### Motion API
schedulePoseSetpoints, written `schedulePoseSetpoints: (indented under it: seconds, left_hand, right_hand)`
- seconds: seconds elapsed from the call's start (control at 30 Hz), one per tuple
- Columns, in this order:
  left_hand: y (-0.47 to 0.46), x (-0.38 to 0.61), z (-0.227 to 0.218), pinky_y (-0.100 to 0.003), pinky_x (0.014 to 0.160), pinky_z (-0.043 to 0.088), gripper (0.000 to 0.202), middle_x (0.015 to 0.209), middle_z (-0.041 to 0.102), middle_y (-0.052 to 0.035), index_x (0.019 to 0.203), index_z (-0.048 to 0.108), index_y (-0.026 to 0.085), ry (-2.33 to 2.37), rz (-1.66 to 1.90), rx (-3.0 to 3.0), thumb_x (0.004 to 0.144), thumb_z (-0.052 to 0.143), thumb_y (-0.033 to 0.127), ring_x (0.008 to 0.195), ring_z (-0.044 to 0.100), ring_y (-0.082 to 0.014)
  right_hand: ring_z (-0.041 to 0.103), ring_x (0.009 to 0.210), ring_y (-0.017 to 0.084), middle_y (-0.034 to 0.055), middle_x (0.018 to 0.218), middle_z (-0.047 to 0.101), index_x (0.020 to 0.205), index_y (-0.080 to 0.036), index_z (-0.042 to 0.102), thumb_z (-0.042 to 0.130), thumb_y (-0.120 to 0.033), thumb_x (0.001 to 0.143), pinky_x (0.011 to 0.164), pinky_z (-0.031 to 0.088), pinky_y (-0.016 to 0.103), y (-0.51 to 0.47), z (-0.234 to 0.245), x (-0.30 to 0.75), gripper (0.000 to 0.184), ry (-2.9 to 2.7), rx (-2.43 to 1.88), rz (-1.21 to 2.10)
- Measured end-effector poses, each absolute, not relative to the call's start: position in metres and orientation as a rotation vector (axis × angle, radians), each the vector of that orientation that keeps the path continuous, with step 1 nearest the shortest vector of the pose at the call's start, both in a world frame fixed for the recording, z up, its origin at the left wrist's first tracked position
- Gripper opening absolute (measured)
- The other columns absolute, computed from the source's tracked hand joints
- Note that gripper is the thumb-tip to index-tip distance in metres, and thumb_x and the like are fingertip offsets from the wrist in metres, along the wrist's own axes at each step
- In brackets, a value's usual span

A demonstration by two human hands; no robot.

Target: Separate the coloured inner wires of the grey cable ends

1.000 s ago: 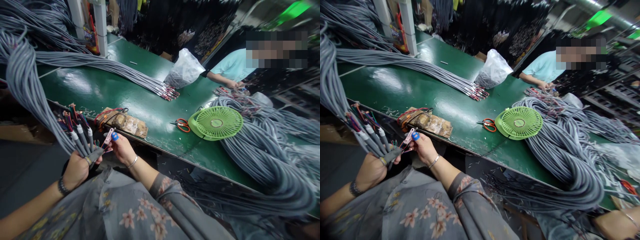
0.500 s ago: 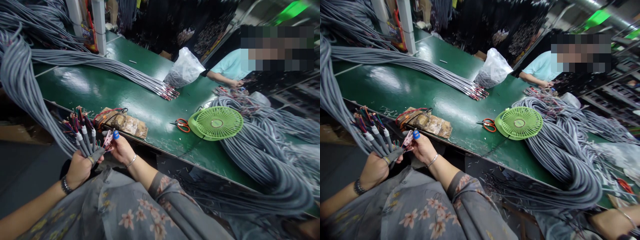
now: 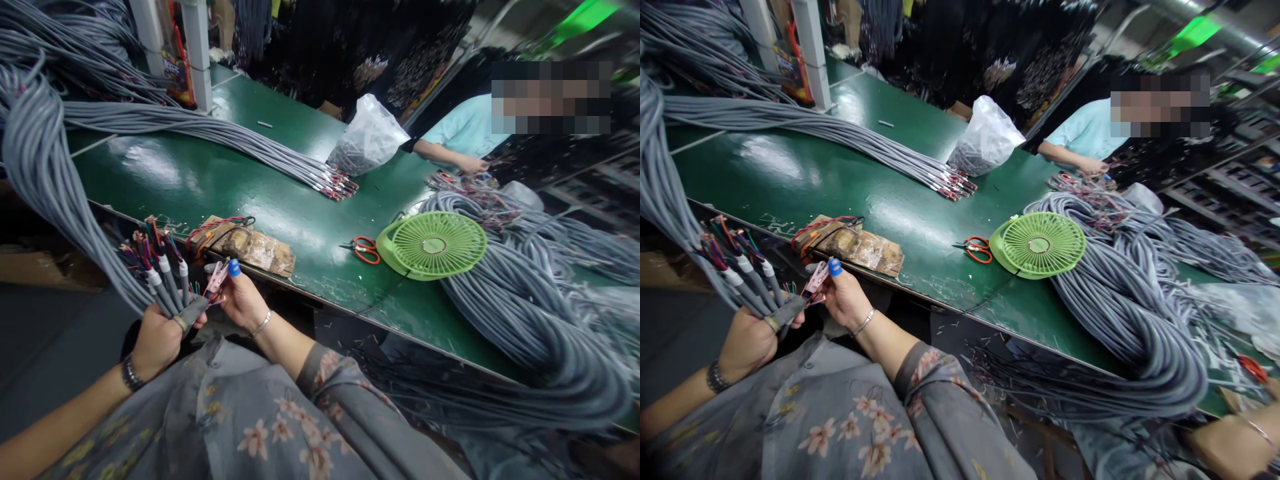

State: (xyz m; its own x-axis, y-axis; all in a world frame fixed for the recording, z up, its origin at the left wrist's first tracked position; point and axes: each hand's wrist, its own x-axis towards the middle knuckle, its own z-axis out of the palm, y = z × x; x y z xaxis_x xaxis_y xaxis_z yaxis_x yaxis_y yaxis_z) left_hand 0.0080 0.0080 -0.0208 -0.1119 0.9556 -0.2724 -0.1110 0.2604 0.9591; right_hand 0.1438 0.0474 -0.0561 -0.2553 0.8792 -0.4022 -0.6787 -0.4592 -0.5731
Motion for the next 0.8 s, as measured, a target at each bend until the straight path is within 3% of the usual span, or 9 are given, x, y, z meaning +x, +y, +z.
schedulePoseSetpoints:
  seconds: [0.13, 0.2, 0.33, 0.4, 0.5, 0.67, 0.8]
  left_hand:
    - [0.003, 0.002, -0.018, -0.024, 0.045, 0.052, 0.023, 0.046, 0.067, 0.0005, 0.052, 0.072, 0.021, 1.315, 1.115, 1.005, 0.056, 0.087, 0.038, 0.044, 0.059, -0.0135]
    - [0.0, -0.002, -0.015, -0.025, 0.046, 0.053, 0.026, 0.047, 0.068, 0.0, 0.05, 0.071, 0.021, 1.31, 1.088, 1.081, 0.06, 0.086, 0.04, 0.044, 0.059, -0.0138]
    - [-0.002, -0.003, -0.008, -0.025, 0.046, 0.054, 0.025, 0.047, 0.068, 0.0, 0.05, 0.071, 0.022, 1.319, 1.115, 1.095, 0.061, 0.084, 0.04, 0.044, 0.06, -0.0141]
    - [-0.002, -0.002, -0.006, -0.025, 0.046, 0.054, 0.025, 0.047, 0.068, 0.0003, 0.05, 0.071, 0.022, 1.342, 1.14, 1.07, 0.06, 0.084, 0.04, 0.044, 0.061, -0.0142]
    - [0.0, 0.002, -0.007, -0.027, 0.046, 0.055, 0.026, 0.046, 0.067, 0.001, 0.05, 0.068, 0.022, 1.361, 1.171, 1.029, 0.057, 0.085, 0.04, 0.043, 0.061, -0.0152]
    - [0.002, 0.007, -0.013, -0.028, 0.047, 0.056, 0.021, 0.048, 0.068, 0.0013, 0.056, 0.069, 0.023, 1.381, 1.191, 0.996, 0.059, 0.084, 0.037, 0.045, 0.061, -0.0165]
    - [0.004, 0.005, -0.021, -0.028, 0.046, 0.055, 0.024, 0.05, 0.069, 0.0002, 0.06, 0.071, 0.022, 1.362, 1.177, 0.987, 0.06, 0.085, 0.041, 0.047, 0.063, -0.0175]
  right_hand:
    - [0.059, 0.062, 0.013, 0.0043, 0.073, 0.069, 0.082, -0.016, 0.069, 0.054, -0.076, 0.094, 0.056, 0.048, 0.023, 0.047, -0.053, 0.15, 0.062, -0.357, -0.838, 1.991]
    - [0.06, 0.064, 0.013, 0.0055, 0.077, 0.07, 0.083, -0.016, 0.069, 0.054, -0.074, 0.095, 0.057, 0.05, 0.023, 0.047, -0.054, 0.153, 0.061, -0.393, -0.827, 2.013]
    - [0.059, 0.066, 0.012, 0.0027, 0.079, 0.07, 0.085, -0.017, 0.069, 0.079, -0.062, 0.082, 0.059, 0.05, 0.022, 0.045, -0.056, 0.154, 0.046, -0.476, -0.803, 1.941]
    - [0.058, 0.064, 0.011, 0.0, 0.075, 0.068, 0.087, -0.018, 0.07, 0.09, -0.06, 0.068, 0.058, 0.049, 0.021, 0.043, -0.057, 0.154, 0.051, -0.509, -0.807, 1.869]
    - [0.053, 0.059, 0.01, -0.0023, 0.068, 0.064, 0.085, -0.018, 0.071, 0.092, -0.067, 0.057, 0.056, 0.047, 0.023, 0.04, -0.058, 0.154, 0.06, -0.548, -0.849, 1.793]
    - [0.048, 0.053, 0.009, -0.0046, 0.057, 0.056, 0.066, -0.019, 0.064, 0.085, -0.076, 0.061, 0.056, 0.044, 0.024, 0.038, -0.064, 0.155, 0.061, -0.71, -1.0, 1.482]
    - [0.055, 0.058, 0.012, -0.002, 0.06, 0.061, 0.075, -0.019, 0.069, 0.077, -0.081, 0.068, 0.059, 0.048, 0.027, 0.042, -0.068, 0.152, 0.063, -0.718, -0.938, 1.617]
